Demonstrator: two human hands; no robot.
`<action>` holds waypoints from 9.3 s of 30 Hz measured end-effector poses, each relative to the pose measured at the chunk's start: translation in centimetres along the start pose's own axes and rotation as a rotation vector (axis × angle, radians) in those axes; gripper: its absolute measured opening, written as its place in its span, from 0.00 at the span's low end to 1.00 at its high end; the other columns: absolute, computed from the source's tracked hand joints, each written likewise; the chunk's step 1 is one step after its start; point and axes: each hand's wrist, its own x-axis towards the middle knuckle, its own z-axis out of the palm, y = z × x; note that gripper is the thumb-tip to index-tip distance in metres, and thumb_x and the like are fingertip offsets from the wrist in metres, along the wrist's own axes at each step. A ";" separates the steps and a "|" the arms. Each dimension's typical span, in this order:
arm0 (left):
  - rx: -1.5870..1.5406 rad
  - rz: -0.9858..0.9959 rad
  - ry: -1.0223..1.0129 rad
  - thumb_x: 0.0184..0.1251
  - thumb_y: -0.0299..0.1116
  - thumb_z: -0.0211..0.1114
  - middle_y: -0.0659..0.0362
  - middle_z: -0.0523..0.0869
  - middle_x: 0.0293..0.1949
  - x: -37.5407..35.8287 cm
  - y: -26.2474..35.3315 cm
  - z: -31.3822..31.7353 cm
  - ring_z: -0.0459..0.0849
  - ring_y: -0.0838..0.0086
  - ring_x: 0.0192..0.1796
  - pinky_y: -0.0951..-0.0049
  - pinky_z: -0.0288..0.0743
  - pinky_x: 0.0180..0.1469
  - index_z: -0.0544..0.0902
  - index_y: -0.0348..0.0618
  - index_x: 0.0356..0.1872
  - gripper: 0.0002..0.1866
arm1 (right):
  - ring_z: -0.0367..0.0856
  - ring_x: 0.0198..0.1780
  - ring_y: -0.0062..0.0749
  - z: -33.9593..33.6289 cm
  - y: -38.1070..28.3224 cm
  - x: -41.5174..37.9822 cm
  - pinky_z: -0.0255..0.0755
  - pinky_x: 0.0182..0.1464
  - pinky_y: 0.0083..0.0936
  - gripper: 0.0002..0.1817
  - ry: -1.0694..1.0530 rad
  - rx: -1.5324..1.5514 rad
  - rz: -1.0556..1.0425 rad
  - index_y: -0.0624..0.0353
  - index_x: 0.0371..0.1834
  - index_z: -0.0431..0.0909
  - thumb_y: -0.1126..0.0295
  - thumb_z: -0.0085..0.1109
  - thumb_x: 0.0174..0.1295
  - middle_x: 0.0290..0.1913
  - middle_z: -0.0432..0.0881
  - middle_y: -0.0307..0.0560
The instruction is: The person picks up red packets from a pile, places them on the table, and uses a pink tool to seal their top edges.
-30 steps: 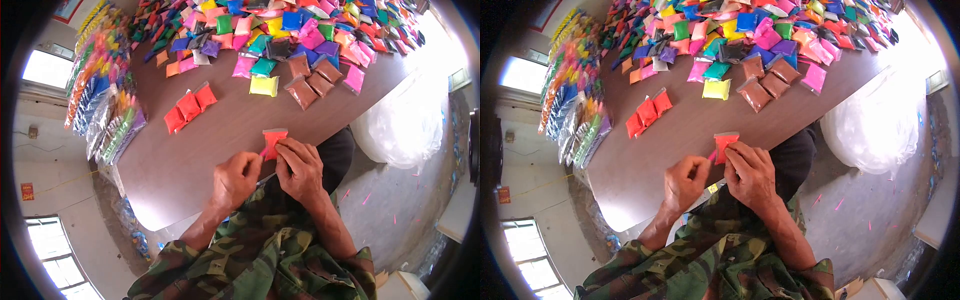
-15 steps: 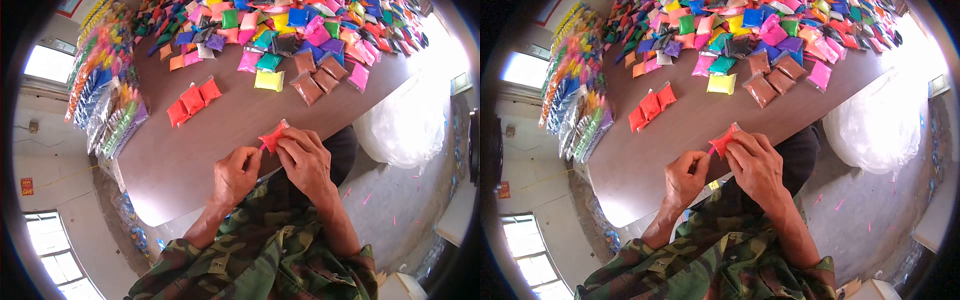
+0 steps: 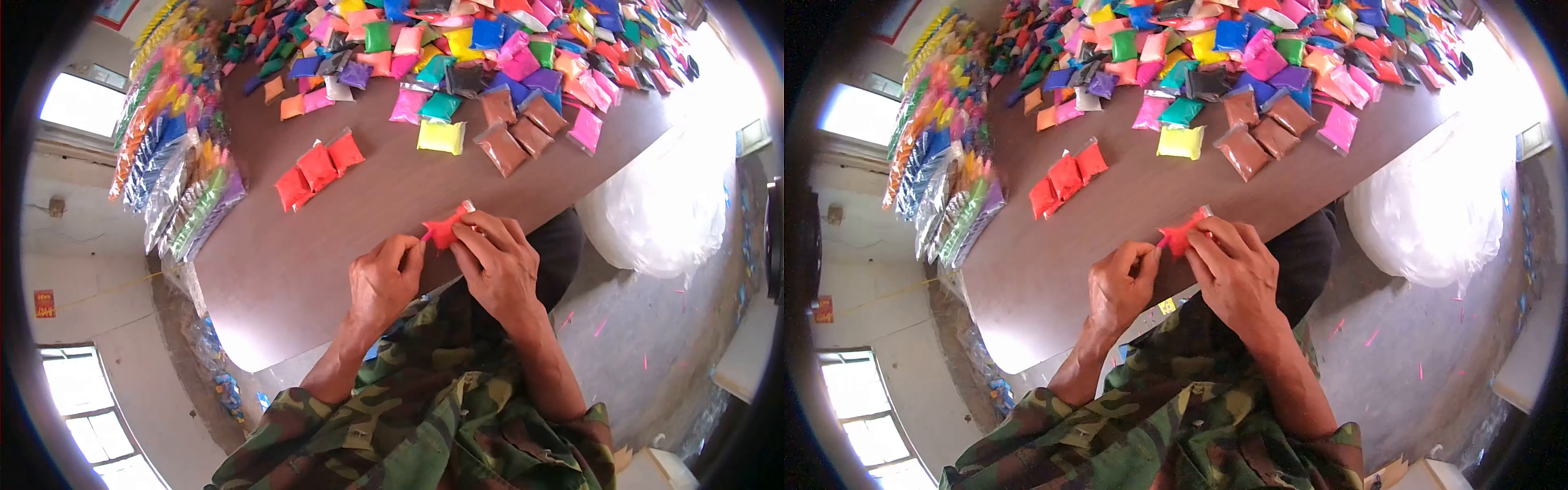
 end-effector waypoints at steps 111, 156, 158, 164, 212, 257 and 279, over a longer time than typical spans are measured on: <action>-0.686 -0.291 -0.223 0.80 0.30 0.72 0.64 0.92 0.40 0.8 1.6 -0.9 0.84 0.85 0.41 0.77 0.79 0.45 0.90 0.35 0.51 0.09 | 0.83 0.46 0.15 -0.1 -1.2 -0.1 0.78 0.52 0.18 0.06 -0.187 1.175 0.665 0.65 0.52 0.86 0.75 0.70 0.78 0.46 0.88 0.36; -0.709 -0.298 -0.211 0.79 0.30 0.74 0.65 0.91 0.42 1.2 3.2 -0.1 0.84 0.85 0.43 0.77 0.79 0.46 0.89 0.34 0.54 0.11 | 0.81 0.41 0.12 0.0 -0.9 -0.1 0.76 0.45 0.17 0.06 -0.041 1.354 0.804 0.65 0.50 0.88 0.73 0.70 0.78 0.42 0.88 0.32; -0.776 -0.322 -0.227 0.80 0.30 0.75 0.65 0.92 0.44 1.1 3.3 0.0 0.86 0.85 0.44 0.76 0.81 0.48 0.89 0.35 0.55 0.11 | 0.82 0.41 0.12 0.5 -0.7 -0.6 0.76 0.45 0.17 0.06 0.000 1.347 0.750 0.65 0.50 0.88 0.73 0.70 0.78 0.43 0.89 0.32; -0.750 -0.375 -0.211 0.81 0.33 0.73 0.65 0.91 0.42 0.8 2.0 0.1 0.84 0.85 0.42 0.76 0.80 0.45 0.89 0.34 0.54 0.11 | 0.81 0.42 0.11 0.4 -1.2 -0.3 0.75 0.45 0.16 0.06 -0.067 1.302 0.770 0.64 0.50 0.88 0.73 0.69 0.78 0.42 0.87 0.31; -0.778 -0.362 -0.213 0.82 0.34 0.75 0.64 0.92 0.39 1.0 1.8 -0.7 0.85 0.85 0.42 0.77 0.81 0.46 0.89 0.33 0.50 0.12 | 0.84 0.41 0.16 -0.1 -1.0 0.0 0.81 0.47 0.20 0.07 -0.156 1.157 0.723 0.65 0.52 0.88 0.73 0.68 0.79 0.42 0.89 0.36; -0.487 -0.287 -0.121 0.80 0.34 0.70 0.70 0.81 0.30 1.4 1.5 0.2 0.72 0.86 0.34 0.74 0.65 0.34 0.86 0.37 0.35 0.13 | 0.80 0.48 0.14 2.0 -0.5 -0.9 0.77 0.50 0.19 0.16 -0.164 1.213 0.698 0.66 0.57 0.87 0.63 0.68 0.81 0.46 0.86 0.32; -0.925 -0.475 -0.234 0.76 0.36 0.77 0.63 0.89 0.34 1.1 2.0 -0.3 0.83 0.83 0.34 0.76 0.75 0.39 0.89 0.35 0.43 0.12 | 0.81 0.40 0.16 2.2 -0.4 -1.2 0.77 0.39 0.24 0.15 -0.148 1.197 0.771 0.67 0.51 0.88 0.63 0.66 0.79 0.39 0.87 0.36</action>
